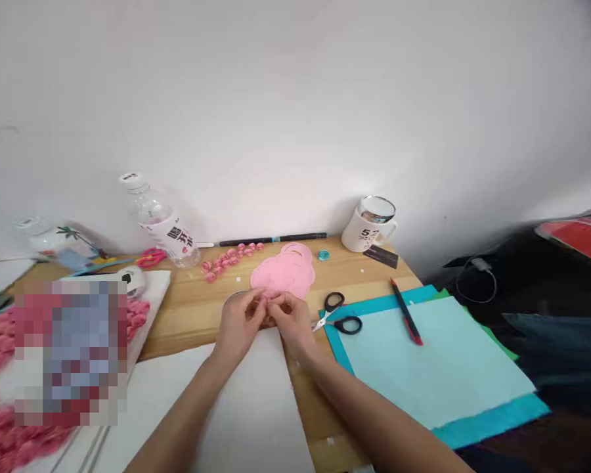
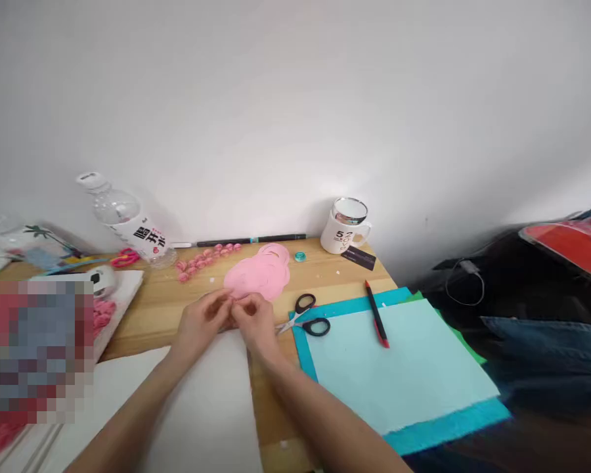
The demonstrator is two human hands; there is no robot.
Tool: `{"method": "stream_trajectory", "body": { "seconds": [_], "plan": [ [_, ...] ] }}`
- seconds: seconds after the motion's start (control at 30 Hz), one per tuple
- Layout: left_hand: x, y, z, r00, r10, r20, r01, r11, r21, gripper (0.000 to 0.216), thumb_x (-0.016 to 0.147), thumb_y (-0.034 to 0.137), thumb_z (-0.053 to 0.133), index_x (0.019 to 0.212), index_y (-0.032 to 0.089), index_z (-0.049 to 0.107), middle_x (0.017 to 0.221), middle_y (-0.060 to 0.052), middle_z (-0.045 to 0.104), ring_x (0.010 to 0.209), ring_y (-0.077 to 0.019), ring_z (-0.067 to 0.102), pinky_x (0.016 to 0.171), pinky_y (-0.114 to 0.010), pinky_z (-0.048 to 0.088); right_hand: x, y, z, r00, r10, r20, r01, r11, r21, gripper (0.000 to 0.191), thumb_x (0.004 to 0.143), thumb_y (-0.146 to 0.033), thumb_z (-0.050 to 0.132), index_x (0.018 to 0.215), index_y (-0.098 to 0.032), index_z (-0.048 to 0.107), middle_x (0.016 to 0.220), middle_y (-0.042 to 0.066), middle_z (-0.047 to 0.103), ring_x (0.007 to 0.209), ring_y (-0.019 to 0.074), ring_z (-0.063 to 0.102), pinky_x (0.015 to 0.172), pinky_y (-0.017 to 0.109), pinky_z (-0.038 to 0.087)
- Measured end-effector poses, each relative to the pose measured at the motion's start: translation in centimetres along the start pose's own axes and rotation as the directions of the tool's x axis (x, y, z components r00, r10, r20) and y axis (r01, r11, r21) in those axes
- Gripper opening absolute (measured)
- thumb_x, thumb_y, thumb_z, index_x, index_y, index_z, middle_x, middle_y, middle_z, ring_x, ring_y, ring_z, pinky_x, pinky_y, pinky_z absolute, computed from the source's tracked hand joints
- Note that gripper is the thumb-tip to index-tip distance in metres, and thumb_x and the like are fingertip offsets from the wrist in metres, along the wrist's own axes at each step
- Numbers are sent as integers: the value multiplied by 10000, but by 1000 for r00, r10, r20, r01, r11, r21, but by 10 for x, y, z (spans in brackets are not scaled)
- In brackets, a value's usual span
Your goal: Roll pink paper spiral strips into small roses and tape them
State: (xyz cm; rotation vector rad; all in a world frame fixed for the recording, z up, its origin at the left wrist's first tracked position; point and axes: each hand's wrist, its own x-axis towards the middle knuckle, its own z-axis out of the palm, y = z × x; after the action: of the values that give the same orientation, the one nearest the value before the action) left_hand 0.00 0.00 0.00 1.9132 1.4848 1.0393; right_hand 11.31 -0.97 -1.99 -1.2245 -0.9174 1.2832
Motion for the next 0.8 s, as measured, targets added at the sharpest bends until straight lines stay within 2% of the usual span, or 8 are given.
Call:
{"method": "stream_trajectory", "body": {
  "seconds": [0.2,0.37,0.47,0.53,0.67,0.8],
  "plan": [
    [0,-1,-3,997,71,-3,-71,996,-47,212,766,244,513,841,175,699,823,-52,713,716,-168,647,674,-279,515,2,0,-1,1000,-15,5,14,999,35,97,607,-218,584,562,-145,540,597,-19,555,534,93,480,524,220,400],
    [-1,1,-4,1000,-9,22,12,989,-150,234,764,253,521,887,178,704,797,-39,718,678,-160,649,635,-265,529,3,-4,-1,999,-14,53,8,992,127,104,596,-204,597,539,-153,527,555,-40,526,525,84,473,514,207,375],
    [-1,1,-4,995,-86,47,94,972,-216,264,758,270,527,928,159,696,754,-36,716,575,-144,636,560,-254,533,3,-5,-1,997,-3,76,-9,987,160,106,597,-200,607,546,-153,526,552,-39,541,515,82,483,500,202,360],
    [-1,0,-4,995,-89,47,98,967,-237,265,759,279,529,926,159,696,730,-29,714,560,-142,632,551,-255,534,3,-5,-1,996,-1,95,-14,988,155,106,611,-208,612,564,-152,536,549,-30,559,534,94,509,499,204,357],
    [-1,0,-7,999,-52,-12,48,976,-214,238,761,279,537,891,170,704,796,-37,719,683,-163,654,627,-263,537,4,-7,-3,988,-31,150,21,998,67,116,654,-253,620,633,-146,581,580,-15,574,536,91,502,500,204,360],
    [0,-2,-10,992,-94,-88,74,975,-208,255,772,282,528,934,168,688,814,-45,716,631,-152,650,596,-261,534,9,-9,-12,942,-136,308,192,968,-159,128,706,-194,569,802,-161,646,756,21,586,628,103,526,554,216,408]
  ]
}}
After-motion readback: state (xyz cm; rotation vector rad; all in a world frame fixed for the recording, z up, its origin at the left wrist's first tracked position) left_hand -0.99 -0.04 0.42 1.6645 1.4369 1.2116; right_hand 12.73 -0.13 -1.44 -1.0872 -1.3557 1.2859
